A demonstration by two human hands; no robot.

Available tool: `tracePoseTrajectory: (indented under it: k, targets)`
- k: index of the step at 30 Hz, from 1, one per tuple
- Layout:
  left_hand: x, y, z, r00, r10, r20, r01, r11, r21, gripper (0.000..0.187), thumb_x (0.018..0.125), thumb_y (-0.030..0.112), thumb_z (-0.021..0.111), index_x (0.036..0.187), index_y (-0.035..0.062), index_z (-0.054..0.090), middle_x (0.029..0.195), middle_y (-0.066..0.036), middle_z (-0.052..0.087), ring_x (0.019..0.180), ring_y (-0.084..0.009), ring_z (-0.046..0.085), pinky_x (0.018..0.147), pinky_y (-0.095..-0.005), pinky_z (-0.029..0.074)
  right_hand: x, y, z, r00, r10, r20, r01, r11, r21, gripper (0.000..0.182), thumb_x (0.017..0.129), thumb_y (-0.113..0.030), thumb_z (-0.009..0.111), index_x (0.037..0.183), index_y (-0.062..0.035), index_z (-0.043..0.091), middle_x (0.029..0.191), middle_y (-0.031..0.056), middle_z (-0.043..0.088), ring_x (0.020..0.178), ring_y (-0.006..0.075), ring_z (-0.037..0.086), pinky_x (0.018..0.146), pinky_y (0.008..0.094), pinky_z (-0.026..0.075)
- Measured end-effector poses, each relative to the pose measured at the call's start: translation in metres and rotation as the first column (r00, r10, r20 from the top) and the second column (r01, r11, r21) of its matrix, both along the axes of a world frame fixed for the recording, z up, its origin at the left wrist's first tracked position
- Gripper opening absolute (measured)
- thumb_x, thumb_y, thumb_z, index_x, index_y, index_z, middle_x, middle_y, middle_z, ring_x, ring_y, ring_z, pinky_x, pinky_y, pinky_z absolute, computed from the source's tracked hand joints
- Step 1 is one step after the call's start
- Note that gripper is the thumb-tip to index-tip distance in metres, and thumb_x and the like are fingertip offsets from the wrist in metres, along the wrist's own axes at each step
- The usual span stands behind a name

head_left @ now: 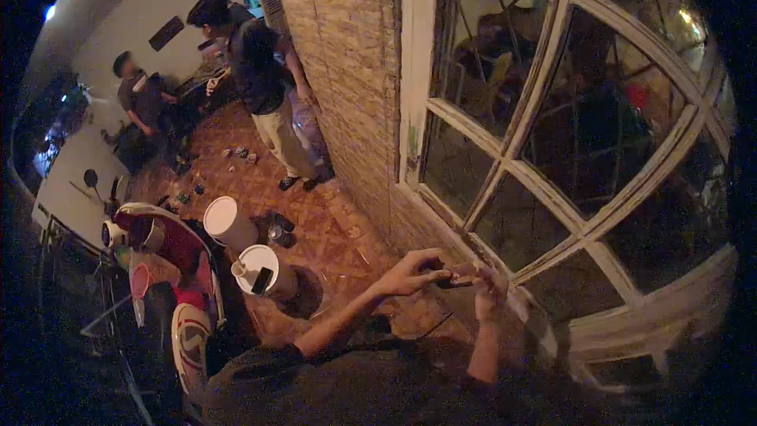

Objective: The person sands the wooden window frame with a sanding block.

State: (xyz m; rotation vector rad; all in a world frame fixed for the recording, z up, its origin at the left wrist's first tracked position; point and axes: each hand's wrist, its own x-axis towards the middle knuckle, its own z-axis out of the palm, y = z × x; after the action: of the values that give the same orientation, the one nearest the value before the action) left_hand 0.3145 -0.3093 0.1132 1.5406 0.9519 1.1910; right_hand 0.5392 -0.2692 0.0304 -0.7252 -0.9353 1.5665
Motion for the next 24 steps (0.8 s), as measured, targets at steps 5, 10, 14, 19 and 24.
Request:
tracePoseTrajectory:
  k: [5,10,14,19,24]
  targets:
    - [-0.026,0.006,0.034,0.904,-0.187,-0.383,0.223,0.973,0.052,0.023,0.086,0.018,0.068,0.103,0.0019,0.063,0.098,-0.011,0.067,0.092,-0.0202,0.063,0.082,-0.0315,0.048,0.007,0.0,0.001,0.863,-0.16,0.479,-0.095,0.88,0.465,0.027,0.089,-0.03,0.064,0.092,-0.0028,0.067,0.08,0.0053,0.066,0.078,0.0165,0.063,0.069,0.0294,0.05]
    - [-0.02,0.029,0.032,0.903,-0.341,-0.262,0.362,0.931,0.035,0.021,0.086,0.012,0.068,0.102,0.0008,0.064,0.091,-0.011,0.069,0.082,-0.0148,0.064,0.077,-0.0301,0.051,-0.022,-0.038,0.089,0.678,0.038,0.735,-0.249,0.951,0.181,0.021,0.09,-0.022,0.063,0.091,-0.0014,0.069,0.08,0.0045,0.068,0.074,0.0102,0.06,0.067,0.0285,0.049]
    - [-0.018,0.039,0.016,0.942,-0.286,-0.176,0.303,0.95,0.078,0.023,0.085,0.015,0.07,0.102,0.0011,0.064,0.086,-0.01,0.068,0.081,-0.0132,0.063,0.075,-0.0294,0.05,-0.032,-0.052,0.035,0.784,-0.237,0.574,0.076,0.954,0.29,0.023,0.092,-0.022,0.06,0.093,-0.0007,0.068,0.08,0.0042,0.068,0.073,0.0106,0.059,0.066,0.0287,0.048]
    - [-0.013,0.053,-0.019,0.872,-0.377,-0.314,0.389,0.921,-0.024,0.019,0.085,0.016,0.071,0.096,0.0019,0.064,0.083,-0.005,0.066,0.075,-0.0114,0.058,0.069,-0.0277,0.047,-0.029,-0.068,0.029,0.613,-0.205,0.763,0.212,0.973,0.091,0.022,0.09,-0.019,0.065,0.093,0.0025,0.065,0.083,0.0057,0.066,0.08,0.0121,0.062,0.068,0.0289,0.05]
    - [0.009,0.056,-0.004,0.903,-0.418,-0.096,0.407,0.906,-0.118,0.014,0.087,0.012,0.069,0.093,0.0017,0.063,0.085,-0.002,0.066,0.078,-0.0108,0.059,0.071,-0.0273,0.048,-0.045,-0.089,0.02,0.816,-0.529,0.234,0.503,0.849,0.165,0.024,0.09,-0.021,0.065,0.103,-0.0012,0.065,0.087,0.007,0.069,0.084,0.0161,0.065,0.074,0.0299,0.05]
